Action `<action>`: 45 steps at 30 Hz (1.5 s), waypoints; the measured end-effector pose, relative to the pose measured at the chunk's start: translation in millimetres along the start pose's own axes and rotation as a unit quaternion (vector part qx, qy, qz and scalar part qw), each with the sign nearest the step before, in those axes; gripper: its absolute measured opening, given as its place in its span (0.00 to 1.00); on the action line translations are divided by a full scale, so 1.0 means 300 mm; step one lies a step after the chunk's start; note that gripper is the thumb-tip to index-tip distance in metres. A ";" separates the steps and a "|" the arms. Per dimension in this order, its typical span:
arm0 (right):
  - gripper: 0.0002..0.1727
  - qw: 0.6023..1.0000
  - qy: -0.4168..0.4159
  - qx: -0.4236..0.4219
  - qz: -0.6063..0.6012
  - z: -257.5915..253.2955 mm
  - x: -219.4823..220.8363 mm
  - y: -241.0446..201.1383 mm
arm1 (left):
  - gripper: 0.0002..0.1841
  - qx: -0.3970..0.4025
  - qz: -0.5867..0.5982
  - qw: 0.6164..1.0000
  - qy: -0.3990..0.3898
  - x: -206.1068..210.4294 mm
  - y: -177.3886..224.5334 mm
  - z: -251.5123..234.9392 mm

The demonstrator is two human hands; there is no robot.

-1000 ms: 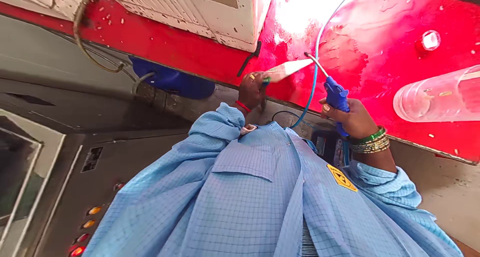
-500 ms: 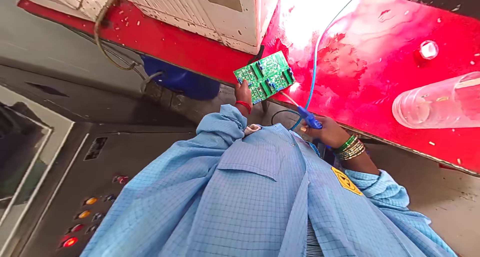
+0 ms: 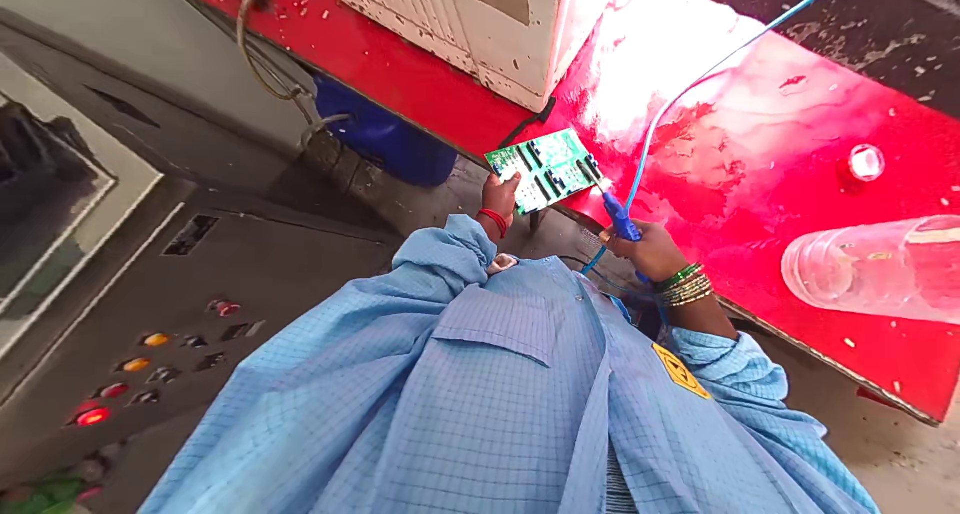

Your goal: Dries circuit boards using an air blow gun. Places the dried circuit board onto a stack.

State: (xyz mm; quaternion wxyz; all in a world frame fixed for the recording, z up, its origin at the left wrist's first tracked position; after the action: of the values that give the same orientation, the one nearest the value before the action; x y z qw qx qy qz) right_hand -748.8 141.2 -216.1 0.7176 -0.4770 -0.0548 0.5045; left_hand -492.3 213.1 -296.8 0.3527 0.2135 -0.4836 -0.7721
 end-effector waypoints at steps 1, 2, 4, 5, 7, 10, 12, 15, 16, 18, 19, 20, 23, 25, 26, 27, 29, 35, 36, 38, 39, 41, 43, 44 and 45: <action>0.21 0.999 -0.033 -0.016 -0.005 0.008 0.011 -0.013 | 0.26 -0.001 -0.002 1.000 0.002 -0.008 0.000 0.005; 0.23 0.997 -0.073 -0.035 -0.009 0.015 0.026 -0.026 | 0.26 -0.001 -0.004 1.000 0.005 -0.019 0.001 0.010; 0.23 0.988 -0.141 -0.066 -0.003 0.028 0.055 -0.050 | 0.25 0.001 -0.010 1.000 0.010 -0.052 0.011 0.025; 0.24 0.985 -0.158 -0.075 0.004 0.031 0.061 -0.060 | 0.25 -0.001 -0.007 1.000 0.011 -0.071 0.017 0.034; 0.27 0.987 -0.133 -0.089 0.014 0.028 0.055 -0.057 | 0.24 -0.001 0.009 1.000 0.010 -0.115 0.025 0.049; 0.30 0.992 -0.018 -0.127 -0.009 0.002 0.035 -0.038 | 0.22 0.007 0.057 0.998 0.028 -0.227 0.048 0.085; 0.30 0.984 0.027 -0.168 -0.061 -0.018 0.028 -0.026 | 0.21 0.020 0.096 0.994 0.047 -0.333 0.070 0.115; 0.30 0.969 0.038 -0.214 -0.119 -0.045 0.031 -0.022 | 0.20 0.043 0.166 0.981 0.096 -0.528 0.117 0.175; 0.30 0.967 0.033 -0.220 -0.121 -0.054 0.033 -0.020 | 0.20 0.052 0.189 0.973 0.123 -0.595 0.135 0.198; 0.31 0.972 0.013 -0.217 -0.092 -0.070 0.051 -0.033 | 0.19 0.088 0.231 0.951 0.184 -0.741 0.165 0.230; 0.30 0.975 -0.002 -0.211 -0.068 -0.071 0.070 -0.053 | 0.19 0.116 0.265 0.933 0.214 -0.824 0.174 0.228; 0.29 0.979 -0.017 -0.201 -0.037 -0.070 0.096 -0.082 | 0.19 0.149 0.304 0.909 0.243 -0.909 0.188 0.220; 0.28 0.979 -0.070 -0.187 0.037 -0.099 0.185 -0.169 | 0.16 0.237 0.407 0.820 0.327 -1.158 0.256 0.211; 0.27 0.976 -0.088 -0.187 0.061 -0.134 0.244 -0.229 | 0.17 0.273 0.429 0.776 0.373 -1.316 0.313 0.199; 0.27 0.976 -0.087 -0.186 0.067 -0.152 0.271 -0.262 | 0.18 0.285 0.436 0.756 0.395 -1.393 0.341 0.185; 0.27 0.977 -0.083 -0.184 0.070 -0.171 0.298 -0.295 | 0.19 0.291 0.444 0.738 0.416 -1.471 0.369 0.167; 0.27 0.979 -0.076 -0.176 0.076 -0.211 0.356 -0.361 | 0.20 0.292 0.455 0.707 0.455 -1.627 0.415 0.119; 0.28 0.982 -0.060 -0.154 0.087 -0.340 0.499 -0.505 | 0.22 0.260 0.466 0.660 0.529 -1.974 0.477 -0.057; 0.29 0.983 -0.058 -0.152 0.087 -0.351 0.518 -0.524 | 0.22 0.252 0.468 0.657 0.535 -2.008 0.481 -0.083; 0.30 0.983 -0.054 -0.144 0.096 -0.366 0.555 -0.566 | 0.22 0.241 0.468 0.655 0.542 -2.070 0.494 -0.132; 0.31 0.983 -0.052 -0.137 0.106 -0.372 0.569 -0.586 | 0.21 0.242 0.464 0.655 0.546 -2.094 0.497 -0.153; 0.33 0.984 -0.048 -0.118 0.125 -0.388 0.588 -0.608 | 0.22 0.244 0.440 0.666 0.551 -2.123 0.501 -0.186; 0.36 0.985 -0.040 -0.100 0.134 -0.407 0.592 -0.608 | 0.23 0.226 0.408 0.689 0.554 -2.135 0.493 -0.213; 0.36 0.987 -0.042 -0.088 0.130 -0.413 0.590 -0.614 | 0.24 0.211 0.387 0.704 0.556 -2.137 0.485 -0.217; 0.36 0.988 -0.048 -0.083 0.124 -0.422 0.584 -0.610 | 0.24 0.192 0.360 0.720 0.561 -2.137 0.478 -0.217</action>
State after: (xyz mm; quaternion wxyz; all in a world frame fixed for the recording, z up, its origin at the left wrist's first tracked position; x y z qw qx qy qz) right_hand -470.0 190.8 -219.4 0.6042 -0.5132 -0.0713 0.6054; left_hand 23.0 615.0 -204.0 0.7622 0.4805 -0.3758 -0.2166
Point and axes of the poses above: each hand's wrist, its own z-axis away from the middle knuckle, its own x-axis out of the palm, y = z × x, the point moved 1 cm from there along -z, towards the middle knuckle, and after that the axes turned 4 degrees about -z, right-handed, at the moved point
